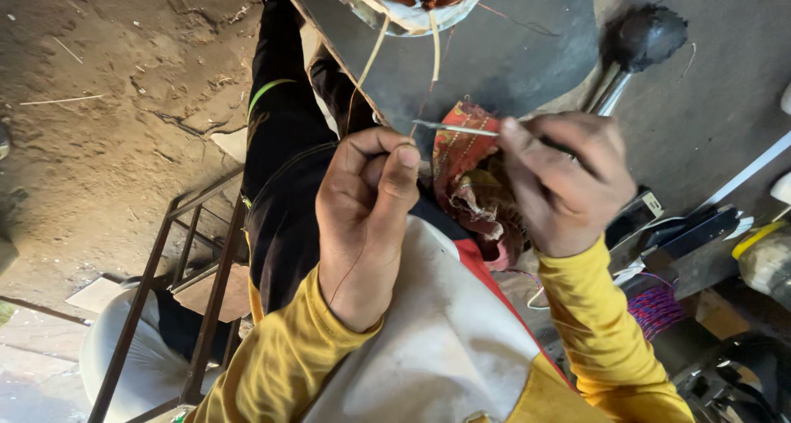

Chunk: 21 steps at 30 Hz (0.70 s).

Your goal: The person works on a motor stator, using a metal tool to strip the insulation from copper wires. They then use a pair of scissors to cut the wire and continue to manipulate the stator and wires by hand.

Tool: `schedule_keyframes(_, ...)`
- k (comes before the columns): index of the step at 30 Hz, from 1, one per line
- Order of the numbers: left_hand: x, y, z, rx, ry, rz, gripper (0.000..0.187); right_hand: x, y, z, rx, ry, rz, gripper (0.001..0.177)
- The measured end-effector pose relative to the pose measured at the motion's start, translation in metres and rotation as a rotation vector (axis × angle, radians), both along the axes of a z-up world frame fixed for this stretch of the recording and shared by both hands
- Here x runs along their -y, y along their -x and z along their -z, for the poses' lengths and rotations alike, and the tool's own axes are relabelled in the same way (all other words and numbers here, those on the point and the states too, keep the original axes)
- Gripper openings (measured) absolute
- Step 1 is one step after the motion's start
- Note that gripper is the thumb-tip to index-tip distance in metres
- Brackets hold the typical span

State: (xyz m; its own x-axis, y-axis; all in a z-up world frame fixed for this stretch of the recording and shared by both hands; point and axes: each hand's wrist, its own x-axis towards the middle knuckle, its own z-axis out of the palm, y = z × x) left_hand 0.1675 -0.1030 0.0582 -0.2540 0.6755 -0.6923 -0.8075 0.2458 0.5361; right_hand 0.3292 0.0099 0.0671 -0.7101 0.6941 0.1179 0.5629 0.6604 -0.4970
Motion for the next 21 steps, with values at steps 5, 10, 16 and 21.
schedule_keyframes(5,0.000,-0.004,0.003,-0.006,-0.017,0.018,0.017,0.002,0.001,0.006,-0.022,-0.011,0.037,0.031)
schedule_keyframes(10,0.001,0.001,0.000,0.041,0.001,0.000,0.018,-0.001,0.002,0.009,0.001,0.002,0.029,0.032)
schedule_keyframes(16,0.000,-0.001,0.001,0.046,0.016,0.018,0.018,0.000,0.003,0.009,-0.062,0.000,0.094,0.029)
schedule_keyframes(21,-0.002,0.002,-0.005,0.030,0.054,0.050,0.021,0.003,0.010,0.017,-0.050,0.025,0.082,0.026)
